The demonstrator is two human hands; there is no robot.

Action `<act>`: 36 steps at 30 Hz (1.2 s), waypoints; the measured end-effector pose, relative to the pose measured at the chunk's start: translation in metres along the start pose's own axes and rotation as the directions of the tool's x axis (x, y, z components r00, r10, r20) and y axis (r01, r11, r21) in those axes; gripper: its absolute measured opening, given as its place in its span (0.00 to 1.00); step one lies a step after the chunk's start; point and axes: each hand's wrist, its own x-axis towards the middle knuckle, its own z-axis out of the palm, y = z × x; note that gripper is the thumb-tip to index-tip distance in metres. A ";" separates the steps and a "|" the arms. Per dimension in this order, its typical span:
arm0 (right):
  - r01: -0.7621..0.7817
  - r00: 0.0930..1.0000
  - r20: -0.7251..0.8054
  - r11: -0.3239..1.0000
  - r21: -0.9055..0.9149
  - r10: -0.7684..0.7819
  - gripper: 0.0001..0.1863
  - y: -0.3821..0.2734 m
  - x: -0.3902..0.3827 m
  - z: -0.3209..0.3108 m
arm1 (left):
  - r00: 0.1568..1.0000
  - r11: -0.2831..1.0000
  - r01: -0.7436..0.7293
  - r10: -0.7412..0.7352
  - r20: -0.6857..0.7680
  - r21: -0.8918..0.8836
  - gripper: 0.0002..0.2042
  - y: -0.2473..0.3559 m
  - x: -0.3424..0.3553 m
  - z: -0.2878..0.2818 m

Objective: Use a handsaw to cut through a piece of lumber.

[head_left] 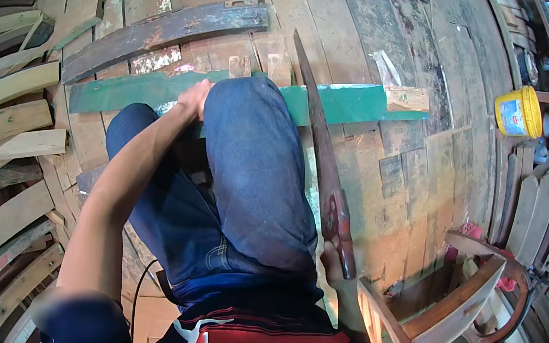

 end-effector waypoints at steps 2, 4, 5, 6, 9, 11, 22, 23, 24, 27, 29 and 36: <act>0.246 0.960 -0.139 0.969 0.015 -0.242 0.22 0.002 0.053 0.016 | 1.000 1.000 0.006 -0.006 0.026 0.025 0.15 -0.004 0.004 -0.003; 0.324 0.941 -0.153 0.935 0.145 -0.302 0.19 0.006 0.126 0.029 | 1.000 1.000 0.009 -0.009 0.006 -0.003 0.15 -0.013 0.011 0.004; 0.310 0.946 -0.168 0.929 0.204 -0.278 0.18 0.010 0.137 0.035 | 1.000 1.000 0.005 -0.005 0.025 0.001 0.15 -0.018 0.008 0.016; 0.307 0.946 -0.172 0.929 0.205 -0.275 0.18 0.014 0.128 0.036 | 0.998 0.999 -0.034 0.034 -0.047 -0.006 0.16 -0.024 0.012 0.022; 0.219 0.972 -0.134 0.955 0.198 -0.195 0.19 0.029 0.083 0.028 | 1.000 0.998 0.010 -0.011 -0.023 -0.066 0.17 -0.036 0.027 0.020; 0.209 0.975 -0.113 0.959 0.191 -0.190 0.25 0.041 0.043 0.013 | 0.996 0.998 -0.042 0.045 -0.073 0.037 0.17 -0.036 0.029 0.023; 0.194 0.977 -0.111 0.977 0.093 -0.184 0.06 0.001 0.075 0.035 | 0.997 0.997 -0.075 0.075 0.017 -0.001 0.19 -0.068 0.054 0.042; 0.403 0.897 -0.257 0.906 0.133 -0.361 0.18 0.016 0.049 0.036 | 0.996 0.995 -0.091 0.091 -0.011 0.029 0.19 -0.060 0.056 0.042; 0.161 0.965 0.156 0.946 0.280 -0.210 0.38 0.019 0.017 0.014 | 0.995 0.998 -0.061 0.061 -0.082 0.009 0.19 -0.041 0.038 0.034; 0.329 0.944 0.070 0.937 -0.118 -0.323 0.36 0.064 0.017 0.009 | 1.000 0.998 0.025 -0.024 0.020 -0.063 0.18 -0.036 0.036 0.026; 0.348 0.922 -0.231 0.928 0.135 -0.312 0.19 0.034 0.079 0.035 | 1.000 0.995 0.018 -0.018 -0.004 -0.102 0.18 -0.040 0.035 0.023; 0.225 0.969 -0.129 0.966 0.127 -0.209 0.09 -0.007 0.067 0.036 | 0.982 0.989 -0.143 0.138 -0.132 -0.028 0.19 -0.085 0.054 0.053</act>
